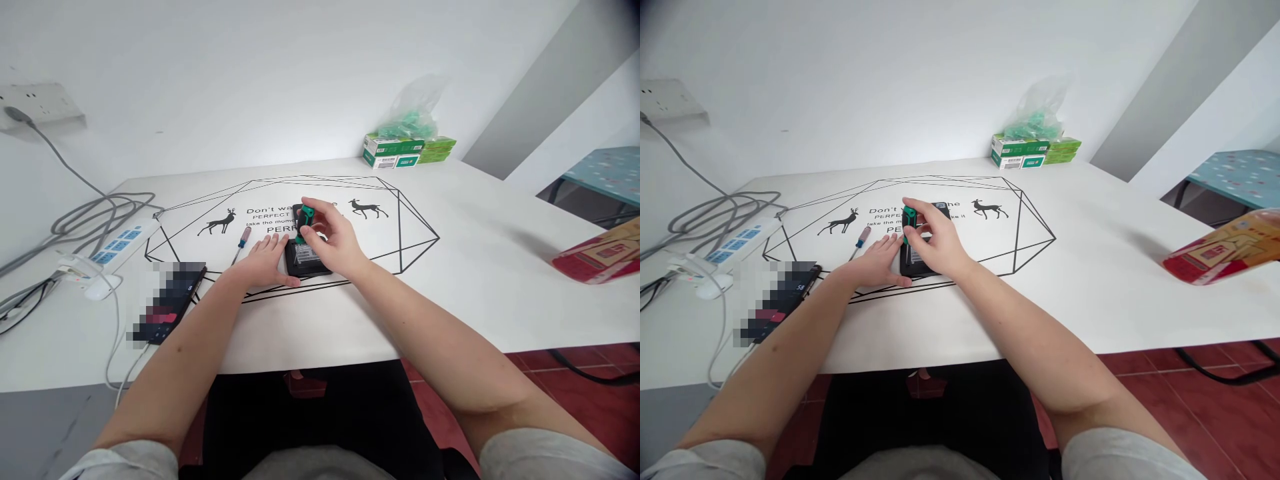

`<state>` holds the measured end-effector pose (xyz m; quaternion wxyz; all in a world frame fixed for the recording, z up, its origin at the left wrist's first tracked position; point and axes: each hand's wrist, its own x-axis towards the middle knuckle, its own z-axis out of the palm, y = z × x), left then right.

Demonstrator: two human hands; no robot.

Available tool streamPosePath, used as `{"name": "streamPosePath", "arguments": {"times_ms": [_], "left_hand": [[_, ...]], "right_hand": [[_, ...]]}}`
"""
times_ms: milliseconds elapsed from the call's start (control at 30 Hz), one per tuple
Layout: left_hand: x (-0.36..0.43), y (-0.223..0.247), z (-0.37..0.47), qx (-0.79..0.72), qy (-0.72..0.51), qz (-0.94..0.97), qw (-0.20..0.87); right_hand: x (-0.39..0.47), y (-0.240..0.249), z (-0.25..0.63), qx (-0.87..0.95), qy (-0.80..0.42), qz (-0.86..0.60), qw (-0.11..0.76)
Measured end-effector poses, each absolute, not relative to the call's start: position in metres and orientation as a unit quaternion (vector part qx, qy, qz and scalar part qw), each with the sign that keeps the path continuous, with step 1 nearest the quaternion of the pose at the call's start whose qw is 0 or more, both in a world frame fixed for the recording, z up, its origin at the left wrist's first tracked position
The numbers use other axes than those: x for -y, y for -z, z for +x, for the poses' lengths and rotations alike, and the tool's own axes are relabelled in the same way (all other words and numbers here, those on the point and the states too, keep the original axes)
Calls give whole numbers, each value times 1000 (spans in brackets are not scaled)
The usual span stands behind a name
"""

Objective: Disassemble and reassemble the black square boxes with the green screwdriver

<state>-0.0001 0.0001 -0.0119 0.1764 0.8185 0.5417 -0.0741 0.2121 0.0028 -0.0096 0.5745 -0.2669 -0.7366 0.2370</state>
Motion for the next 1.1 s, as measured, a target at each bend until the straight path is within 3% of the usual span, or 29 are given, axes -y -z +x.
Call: {"name": "streamPosePath", "arguments": {"times_ms": [1100], "left_hand": [[2,7,2,-540,75,819,177]], "right_hand": [[1,5,213,783,-155,-215,563]]}}
